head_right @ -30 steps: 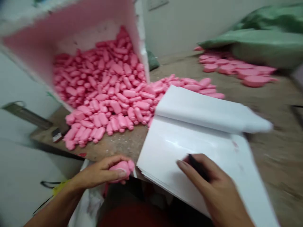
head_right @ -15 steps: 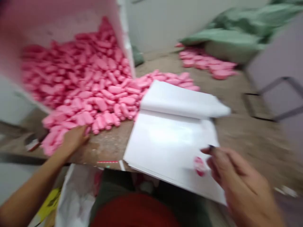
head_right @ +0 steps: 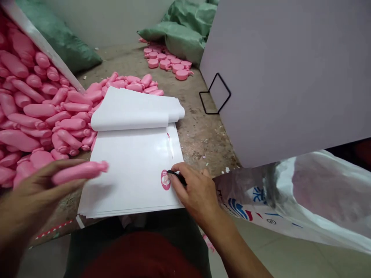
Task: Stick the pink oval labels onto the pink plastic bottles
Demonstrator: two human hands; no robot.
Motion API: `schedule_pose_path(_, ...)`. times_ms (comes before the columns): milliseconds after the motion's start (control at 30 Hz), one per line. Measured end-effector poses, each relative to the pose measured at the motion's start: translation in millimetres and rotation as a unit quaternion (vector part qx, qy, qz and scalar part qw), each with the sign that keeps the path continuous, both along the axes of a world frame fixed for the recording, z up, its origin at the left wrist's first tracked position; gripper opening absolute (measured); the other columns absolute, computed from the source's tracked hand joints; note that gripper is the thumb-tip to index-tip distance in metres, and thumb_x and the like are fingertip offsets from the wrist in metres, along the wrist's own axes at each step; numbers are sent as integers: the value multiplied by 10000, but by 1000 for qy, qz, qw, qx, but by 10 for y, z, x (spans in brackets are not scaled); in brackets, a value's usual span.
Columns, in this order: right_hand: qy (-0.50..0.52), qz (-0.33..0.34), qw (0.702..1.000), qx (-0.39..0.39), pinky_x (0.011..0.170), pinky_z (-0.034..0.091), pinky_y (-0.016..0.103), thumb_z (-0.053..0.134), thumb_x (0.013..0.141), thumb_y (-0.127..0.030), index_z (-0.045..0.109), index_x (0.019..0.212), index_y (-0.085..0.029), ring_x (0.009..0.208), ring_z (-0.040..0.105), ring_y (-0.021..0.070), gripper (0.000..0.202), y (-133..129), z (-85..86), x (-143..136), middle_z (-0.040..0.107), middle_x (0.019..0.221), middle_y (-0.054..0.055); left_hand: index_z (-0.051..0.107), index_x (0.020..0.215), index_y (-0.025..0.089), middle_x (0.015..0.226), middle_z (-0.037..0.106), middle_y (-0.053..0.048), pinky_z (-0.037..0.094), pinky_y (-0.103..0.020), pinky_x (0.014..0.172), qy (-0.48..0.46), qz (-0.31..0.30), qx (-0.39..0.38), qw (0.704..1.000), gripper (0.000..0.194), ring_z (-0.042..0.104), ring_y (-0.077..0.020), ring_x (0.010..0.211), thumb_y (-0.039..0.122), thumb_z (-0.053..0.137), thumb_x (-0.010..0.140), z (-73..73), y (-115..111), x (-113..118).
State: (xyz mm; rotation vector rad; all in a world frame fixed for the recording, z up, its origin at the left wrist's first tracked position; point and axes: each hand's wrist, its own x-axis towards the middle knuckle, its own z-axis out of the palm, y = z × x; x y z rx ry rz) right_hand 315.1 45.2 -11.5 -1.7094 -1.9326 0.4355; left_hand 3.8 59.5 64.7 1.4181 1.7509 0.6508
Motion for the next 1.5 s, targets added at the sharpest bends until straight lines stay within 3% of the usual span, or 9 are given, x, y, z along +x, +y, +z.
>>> schedule_pose_path(200,-112,27,991,73,676,278,347,509,986,-286,638,895,-213,639,618,180,174,47,-33,1,744,799,0,653,1010,215,963,723,-53,494,-368,794,-13,-222,41,974,196,649,-228,862,230,589,825,-225,159,1015)
schedule_pose_path(367,-119,50,988,83,682,265,352,486,997,-268,629,872,-210,613,604,181,198,24,8,11,723,738,-5,631,1145,154,1084,686,-151,496,-469,816,180,-436,7,882,496,600,-312,944,15,483,692,-295,144,1232)
schedule_pose_path(500,-140,41,984,106,663,256,355,449,1011,-268,619,831,-213,548,544,181,254,14,24,-12,704,687,-3,636,1230,142,1352,609,-181,493,-527,904,215,-484,25,848,531,554,-348,1065,43,462,738,-352,148,1240)
schedule_pose_path(600,-156,32,981,112,653,262,354,438,1013,-262,601,785,-216,513,509,178,283,1,11,-35,693,651,-2,618,1292,154,1512,506,-155,487,-511,951,180,-476,75,858,574,542,-336,1097,72,502,736,-437,143,1163)
schedule_pose_path(933,-29,8,1000,8,660,365,345,533,947,-308,641,830,-226,620,628,189,179,47,-20,-24,753,761,10,691,1170,188,1428,605,-125,468,-490,945,64,-442,84,891,507,587,-318,1062,76,516,707,-480,177,1062)
schedule_pose_path(1067,104,-23,990,-94,643,446,329,565,911,-361,665,874,-247,688,672,207,155,67,21,50,741,762,7,662,1064,239,1104,734,-46,469,-411,875,-65,-311,-26,948,328,631,-249,953,149,545,771,-427,258,997)
schedule_pose_path(1267,-35,35,999,-20,737,468,442,568,935,-355,724,1181,-214,735,717,267,324,-54,41,-26,805,987,83,580,1110,203,1203,685,-85,467,-399,930,-269,-38,-131,954,398,639,-242,1031,377,706,775,-423,315,977)
schedule_pose_path(1367,-18,64,996,-65,693,495,429,618,917,-352,720,1240,-262,676,703,248,351,-230,122,-63,812,967,50,574,1108,190,1184,686,-93,475,-389,942,-300,-5,-135,944,405,642,-227,1025,355,722,768,-460,315,984)
schedule_pose_path(1500,168,32,977,-127,672,551,329,700,863,-466,725,1222,-381,812,721,221,370,-443,301,28,793,1058,7,565,1124,198,1114,680,-74,493,-378,925,-319,-8,-119,940,404,655,-213,998,353,723,787,-525,323,973)
